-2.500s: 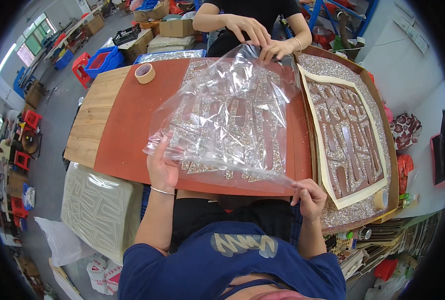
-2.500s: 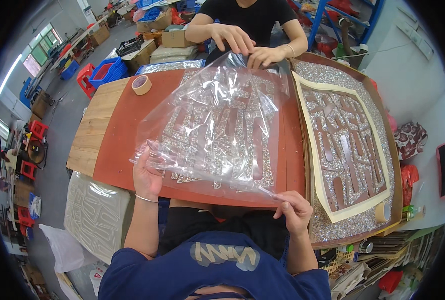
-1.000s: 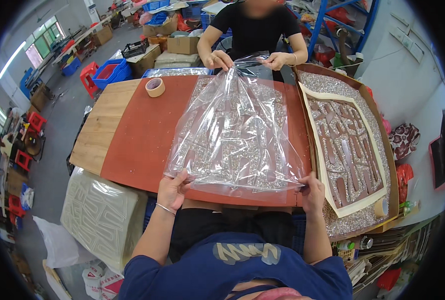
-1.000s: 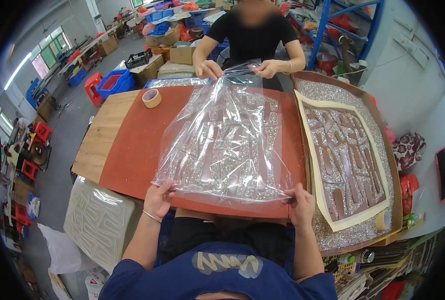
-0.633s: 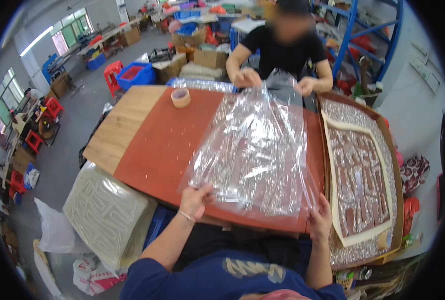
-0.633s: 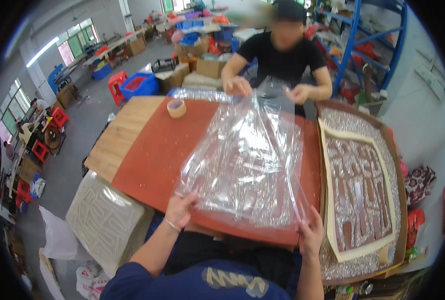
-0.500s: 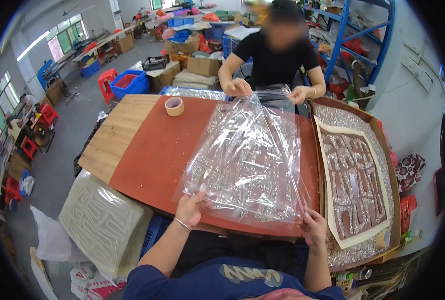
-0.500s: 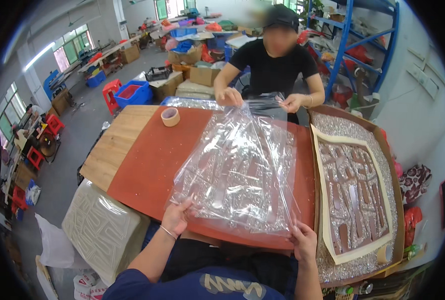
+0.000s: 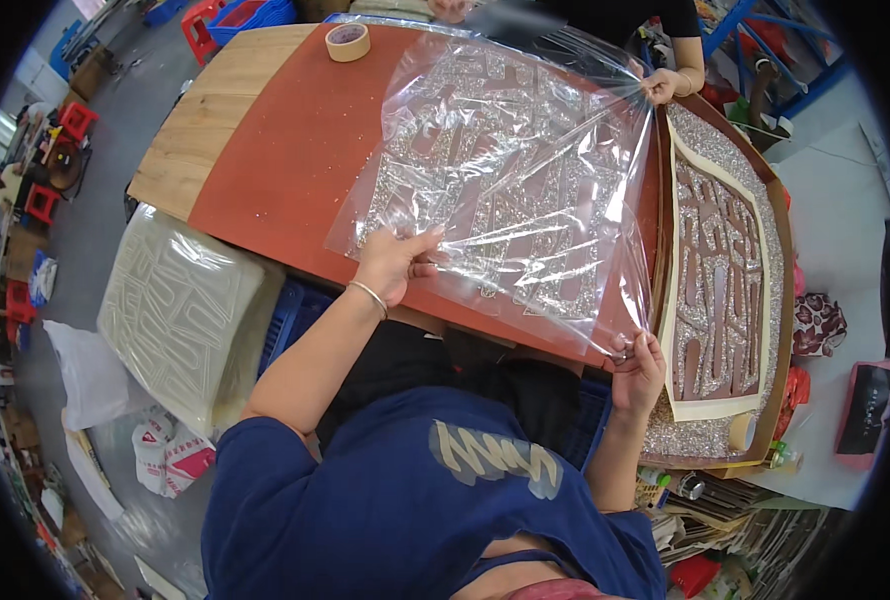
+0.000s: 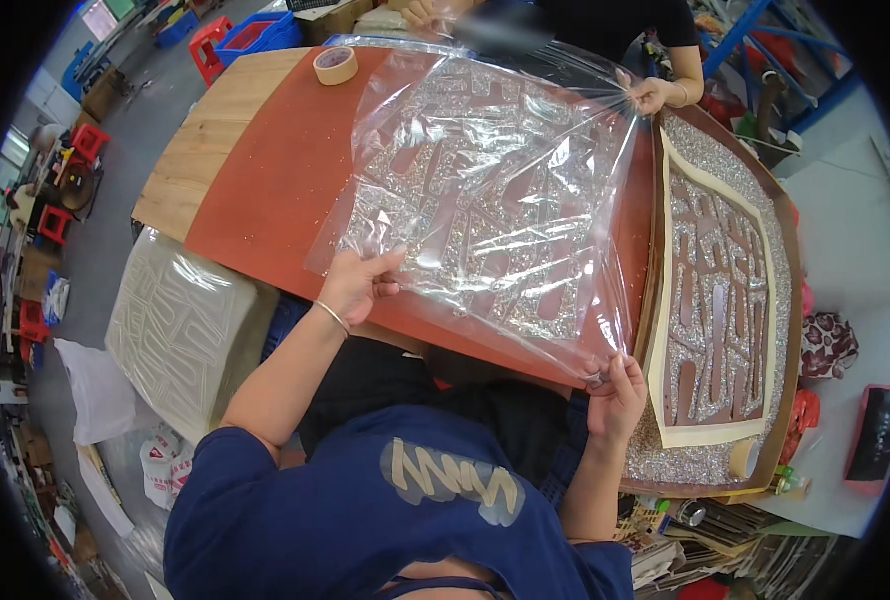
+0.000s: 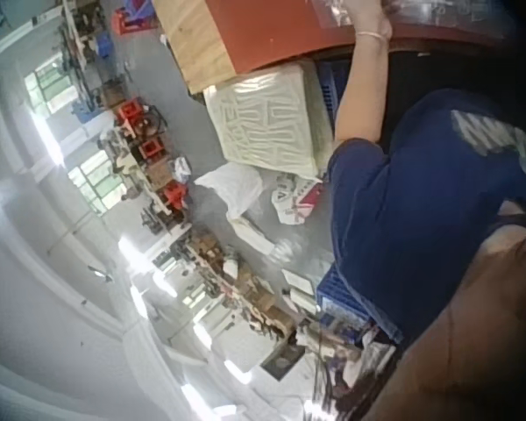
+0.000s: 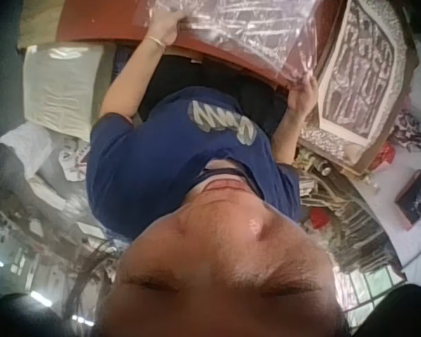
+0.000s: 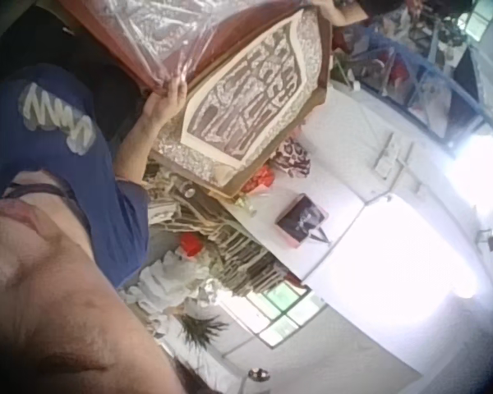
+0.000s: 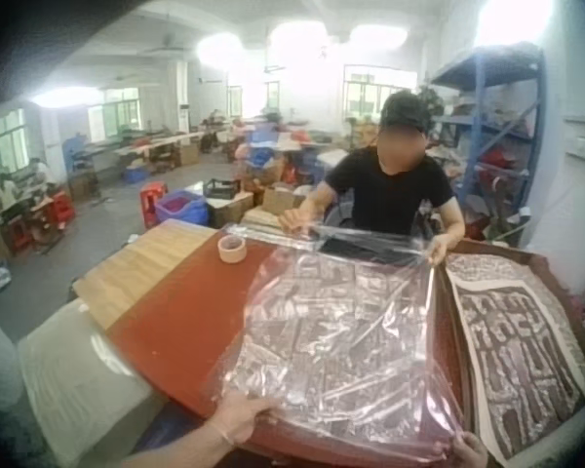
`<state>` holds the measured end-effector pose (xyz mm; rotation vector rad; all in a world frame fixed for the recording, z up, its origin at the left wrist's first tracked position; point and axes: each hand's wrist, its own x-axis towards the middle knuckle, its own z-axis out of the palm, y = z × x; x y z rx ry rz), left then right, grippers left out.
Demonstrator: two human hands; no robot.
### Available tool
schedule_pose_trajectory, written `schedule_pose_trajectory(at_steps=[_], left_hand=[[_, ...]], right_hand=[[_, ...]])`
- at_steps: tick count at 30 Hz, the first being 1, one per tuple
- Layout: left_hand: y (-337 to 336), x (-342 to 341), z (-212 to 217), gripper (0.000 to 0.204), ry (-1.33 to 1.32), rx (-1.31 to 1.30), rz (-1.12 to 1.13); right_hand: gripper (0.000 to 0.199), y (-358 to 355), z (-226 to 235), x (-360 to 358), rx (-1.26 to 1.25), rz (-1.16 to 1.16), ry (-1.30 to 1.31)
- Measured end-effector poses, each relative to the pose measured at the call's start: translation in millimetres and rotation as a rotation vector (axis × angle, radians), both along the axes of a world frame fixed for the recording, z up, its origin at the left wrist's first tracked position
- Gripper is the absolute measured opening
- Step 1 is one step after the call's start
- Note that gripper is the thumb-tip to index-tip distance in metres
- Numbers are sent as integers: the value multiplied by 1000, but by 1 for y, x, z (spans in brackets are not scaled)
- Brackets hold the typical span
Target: Applying a clear adhesive sheet onto a patterned shoe component and smoothing it by hand.
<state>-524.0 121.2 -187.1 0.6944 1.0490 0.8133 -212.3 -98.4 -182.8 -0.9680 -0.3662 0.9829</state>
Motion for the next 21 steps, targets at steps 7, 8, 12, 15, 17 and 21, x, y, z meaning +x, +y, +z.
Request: schedule_pose_trajectory(at_steps=[7, 8, 12, 15, 17, 21], left_hand=[[-32, -16, 19, 21, -33, 3, 62], [-36, -17, 23, 21, -29, 6, 63], [-52, -23, 15, 22, -15, -24, 76], [-62, -26, 12, 24, 5, -45, 74], [-67, -26, 16, 25, 17, -51, 61], [-76, -28, 9, 36, 7, 24, 88]], right_hand=[[15, -24, 1, -19, 1, 52, -14], [15, -26, 0, -17, 17, 53, -1], [15, -29, -2, -19, 18, 6, 16], [15, -38, -8, -20, -11, -1, 5], [15, -44, -10, -22, -25, 16, -6], [15, -53, -9, -26, -53, 6, -5]])
